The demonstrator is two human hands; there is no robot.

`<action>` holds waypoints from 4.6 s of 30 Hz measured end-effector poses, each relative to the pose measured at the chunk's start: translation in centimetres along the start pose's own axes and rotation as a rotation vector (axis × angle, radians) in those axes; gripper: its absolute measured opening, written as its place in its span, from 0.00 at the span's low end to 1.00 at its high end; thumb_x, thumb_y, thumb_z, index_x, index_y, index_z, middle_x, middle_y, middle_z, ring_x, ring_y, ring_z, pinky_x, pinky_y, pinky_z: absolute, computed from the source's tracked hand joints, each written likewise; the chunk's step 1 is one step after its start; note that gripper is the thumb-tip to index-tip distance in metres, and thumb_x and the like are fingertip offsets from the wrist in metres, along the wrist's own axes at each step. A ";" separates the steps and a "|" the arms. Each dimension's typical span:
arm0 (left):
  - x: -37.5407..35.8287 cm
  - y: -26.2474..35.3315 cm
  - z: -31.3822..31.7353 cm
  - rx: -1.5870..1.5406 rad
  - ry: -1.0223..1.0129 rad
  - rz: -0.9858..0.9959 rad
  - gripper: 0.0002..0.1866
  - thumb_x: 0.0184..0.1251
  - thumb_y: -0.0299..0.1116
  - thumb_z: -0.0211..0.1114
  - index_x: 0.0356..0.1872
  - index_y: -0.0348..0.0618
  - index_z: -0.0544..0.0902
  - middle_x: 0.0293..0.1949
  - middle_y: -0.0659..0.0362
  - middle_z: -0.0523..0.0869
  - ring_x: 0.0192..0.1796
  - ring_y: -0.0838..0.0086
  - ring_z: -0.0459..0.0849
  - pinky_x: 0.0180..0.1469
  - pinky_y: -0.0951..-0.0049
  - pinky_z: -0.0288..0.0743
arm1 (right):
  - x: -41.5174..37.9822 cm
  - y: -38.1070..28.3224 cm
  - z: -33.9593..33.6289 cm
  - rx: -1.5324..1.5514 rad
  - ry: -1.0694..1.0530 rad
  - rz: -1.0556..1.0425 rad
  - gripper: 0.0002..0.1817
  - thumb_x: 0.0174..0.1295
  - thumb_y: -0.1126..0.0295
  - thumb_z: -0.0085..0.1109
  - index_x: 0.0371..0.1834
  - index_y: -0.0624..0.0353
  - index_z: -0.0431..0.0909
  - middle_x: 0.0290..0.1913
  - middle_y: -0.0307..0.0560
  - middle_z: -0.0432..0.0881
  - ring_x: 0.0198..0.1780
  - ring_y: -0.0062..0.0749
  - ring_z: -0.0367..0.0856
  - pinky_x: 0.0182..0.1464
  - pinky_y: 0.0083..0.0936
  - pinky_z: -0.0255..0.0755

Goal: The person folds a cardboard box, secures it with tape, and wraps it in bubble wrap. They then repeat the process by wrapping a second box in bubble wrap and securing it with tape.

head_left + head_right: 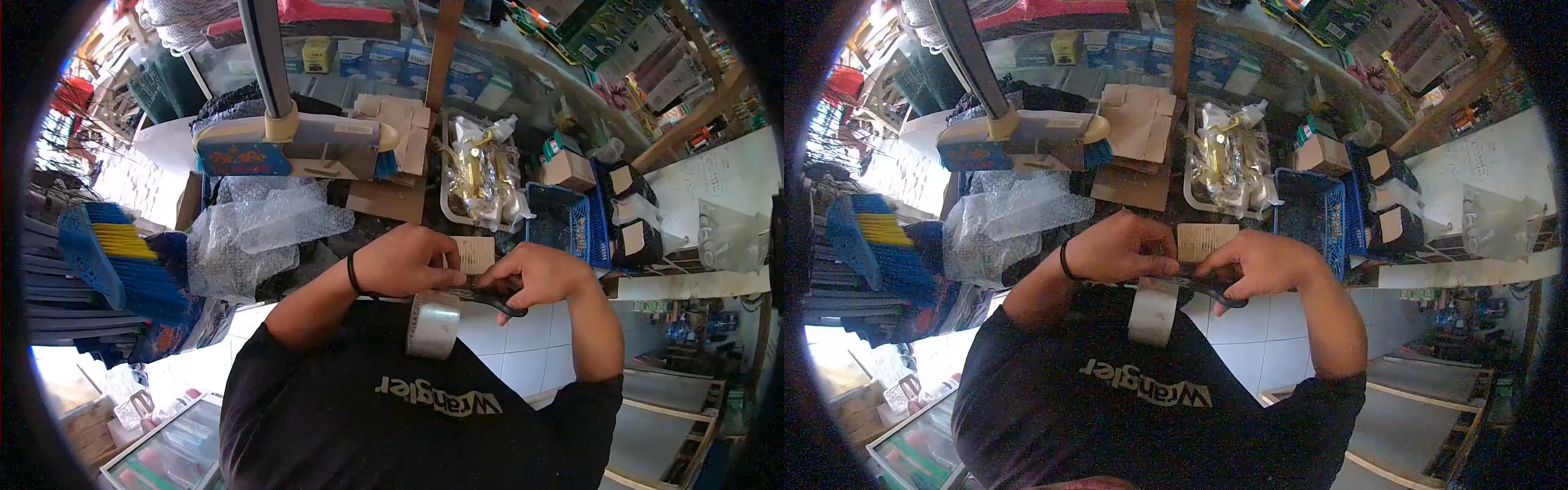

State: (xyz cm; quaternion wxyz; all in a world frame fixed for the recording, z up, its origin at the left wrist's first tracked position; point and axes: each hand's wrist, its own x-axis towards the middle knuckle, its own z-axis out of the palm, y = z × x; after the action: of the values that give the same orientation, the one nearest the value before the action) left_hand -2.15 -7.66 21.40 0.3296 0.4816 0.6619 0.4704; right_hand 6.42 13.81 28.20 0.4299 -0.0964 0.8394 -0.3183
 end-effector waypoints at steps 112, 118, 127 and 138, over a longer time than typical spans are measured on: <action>-6.5 -8.0 1.5 0.552 0.376 0.423 0.30 0.38 0.46 0.76 0.45 0.45 0.77 0.41 0.57 0.82 0.45 0.62 0.82 0.42 0.65 0.79 | 11.9 -0.8 17.3 1.414 0.598 -0.162 0.17 0.67 0.56 0.49 0.33 0.61 0.77 0.27 0.38 0.77 0.29 0.22 0.75 0.33 0.22 0.68; -7.4 -4.7 6.4 0.679 0.419 0.417 0.30 0.38 0.47 0.75 0.45 0.45 0.77 0.42 0.58 0.82 0.45 0.61 0.82 0.44 0.65 0.78 | 8.6 1.0 20.0 1.259 0.595 -0.262 0.09 0.64 0.68 0.53 0.34 0.64 0.76 0.28 0.41 0.77 0.29 0.21 0.74 0.33 0.20 0.68; -8.8 -5.2 18.5 0.532 0.643 0.073 0.28 0.37 0.42 0.78 0.41 0.41 0.79 0.42 0.52 0.82 0.44 0.58 0.82 0.44 0.66 0.77 | 0.9 6.4 23.0 1.227 1.204 -0.355 0.06 0.61 0.71 0.59 0.36 0.62 0.76 0.30 0.40 0.79 0.29 0.18 0.74 0.32 0.17 0.69; -6.9 -7.5 24.8 0.336 0.475 -0.144 0.13 0.54 0.34 0.68 0.39 0.44 0.79 0.36 0.55 0.83 0.40 0.60 0.82 0.39 0.66 0.77 | -0.9 20.3 36.3 1.116 1.121 0.352 0.12 0.60 0.65 0.59 0.38 0.64 0.76 0.31 0.42 0.78 0.28 0.23 0.76 0.28 0.19 0.67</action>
State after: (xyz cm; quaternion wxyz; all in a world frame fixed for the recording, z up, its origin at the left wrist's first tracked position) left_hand 19.63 -7.34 5.81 0.1133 0.3577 0.8215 0.4293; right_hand 37.64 13.64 0.79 -0.0262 0.4397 0.6505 -0.6187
